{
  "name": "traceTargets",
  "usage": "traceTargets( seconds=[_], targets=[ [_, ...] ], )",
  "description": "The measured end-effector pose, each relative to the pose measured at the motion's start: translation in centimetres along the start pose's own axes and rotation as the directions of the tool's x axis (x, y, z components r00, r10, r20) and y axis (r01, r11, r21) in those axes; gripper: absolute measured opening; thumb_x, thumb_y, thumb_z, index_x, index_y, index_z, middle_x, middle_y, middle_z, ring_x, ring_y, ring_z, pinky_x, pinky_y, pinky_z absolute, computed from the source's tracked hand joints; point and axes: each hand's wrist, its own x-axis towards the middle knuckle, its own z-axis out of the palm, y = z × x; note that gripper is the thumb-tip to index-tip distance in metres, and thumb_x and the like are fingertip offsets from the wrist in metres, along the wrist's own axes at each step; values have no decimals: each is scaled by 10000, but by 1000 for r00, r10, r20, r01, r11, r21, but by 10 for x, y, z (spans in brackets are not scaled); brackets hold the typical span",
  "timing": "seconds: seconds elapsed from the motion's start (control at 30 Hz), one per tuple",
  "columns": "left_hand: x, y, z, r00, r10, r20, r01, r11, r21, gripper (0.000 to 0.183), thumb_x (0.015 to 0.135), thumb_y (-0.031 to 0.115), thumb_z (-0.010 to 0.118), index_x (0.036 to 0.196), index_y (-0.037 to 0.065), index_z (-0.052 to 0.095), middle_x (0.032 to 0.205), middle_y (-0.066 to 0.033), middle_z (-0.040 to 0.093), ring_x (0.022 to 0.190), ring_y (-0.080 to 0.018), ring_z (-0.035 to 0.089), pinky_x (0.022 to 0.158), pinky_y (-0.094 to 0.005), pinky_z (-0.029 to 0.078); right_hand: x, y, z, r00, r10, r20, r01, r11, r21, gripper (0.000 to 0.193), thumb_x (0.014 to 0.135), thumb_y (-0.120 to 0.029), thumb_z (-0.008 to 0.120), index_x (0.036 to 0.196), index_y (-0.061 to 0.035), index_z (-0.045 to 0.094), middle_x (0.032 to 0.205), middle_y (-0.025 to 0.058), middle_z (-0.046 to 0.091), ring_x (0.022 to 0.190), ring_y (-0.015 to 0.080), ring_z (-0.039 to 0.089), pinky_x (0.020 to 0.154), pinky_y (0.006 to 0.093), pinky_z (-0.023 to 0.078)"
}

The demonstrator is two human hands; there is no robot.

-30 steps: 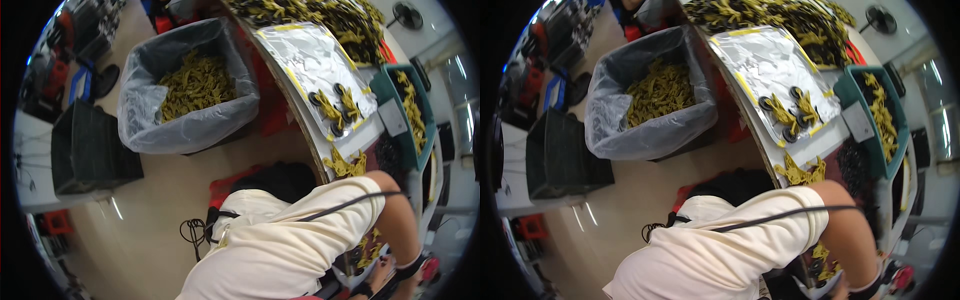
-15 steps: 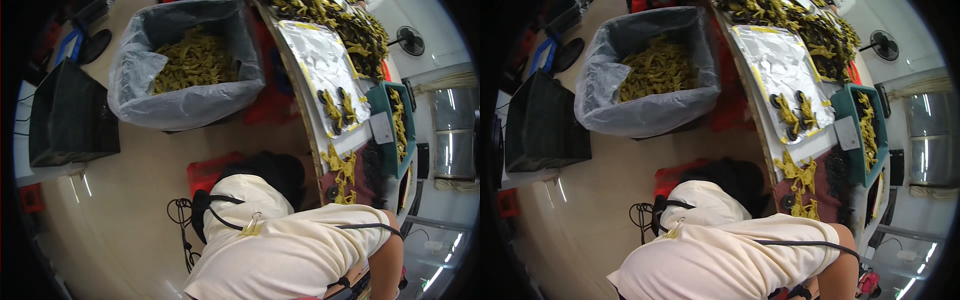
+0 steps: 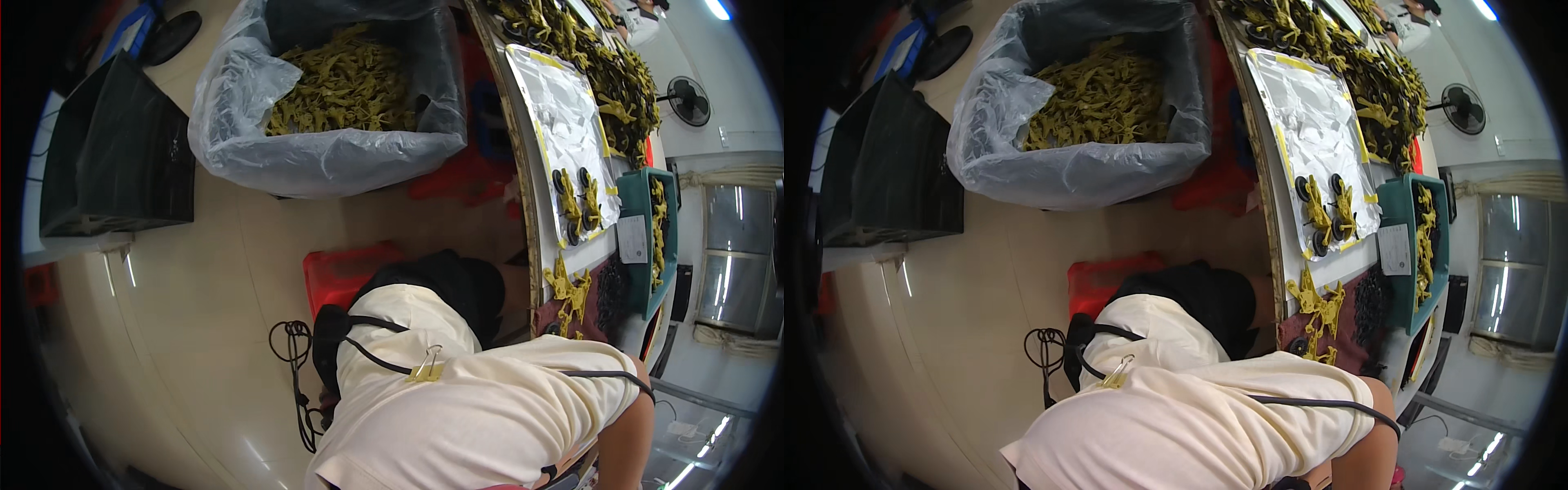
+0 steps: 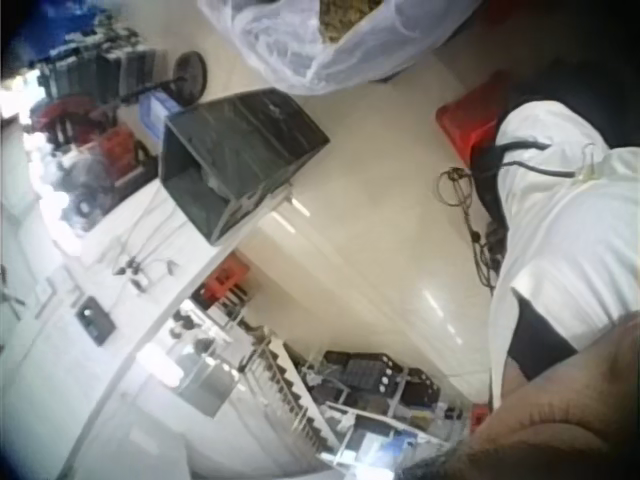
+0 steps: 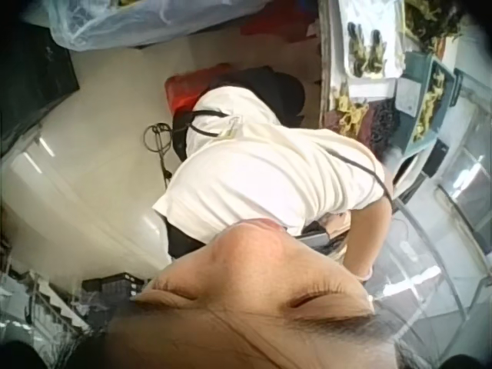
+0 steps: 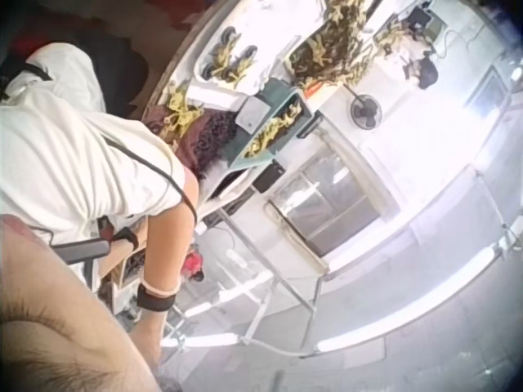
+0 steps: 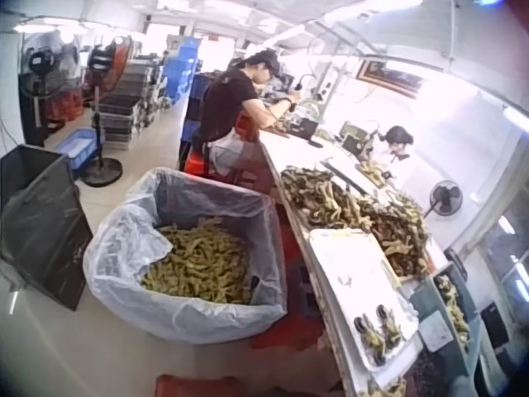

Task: The person is assembling plastic toy motorcycle models by attaching wheels and other small components.

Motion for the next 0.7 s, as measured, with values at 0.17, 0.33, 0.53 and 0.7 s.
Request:
traceTargets(
  seconds=[0.17,0.33,0.53,0.7],
  targets=[
    [11,-7,35,997,76,-28,-79,988,-132,398,779,282,732,1056,5,660,903,-183,659,883,-306,660,737,-388,539,-8,-2,-3,1000,16,-7,-16,999,30,343,908,-72,588,1244,-1,576,1105,114,617,974,207,579,914,308,452],
    [25,-8,64,989,136,-57,-146,961,-236,418,779,297,739,1069,7,658,916,-184,657,896,-313,658,745,-395,538,-1,-6,-2,1000,9,-18,-8,997,75,345,910,-74,589,1247,-2,578,1108,112,617,974,204,579,913,306,452],
    [36,12,144,967,252,44,-199,847,-493,442,779,315,747,1084,9,655,933,-186,654,912,-321,656,754,-402,537,-88,-9,63,982,183,-46,-166,953,252,347,912,-77,589,1251,-3,580,1113,110,618,974,201,578,912,304,452],
    [13,52,230,927,357,112,-151,630,-762,462,779,330,754,1097,11,653,947,-188,652,926,-328,654,763,-409,536,-210,-25,124,905,426,-15,-384,831,402,348,914,-80,590,1254,-4,582,1116,108,618,975,198,578,912,302,452]
  ],
)
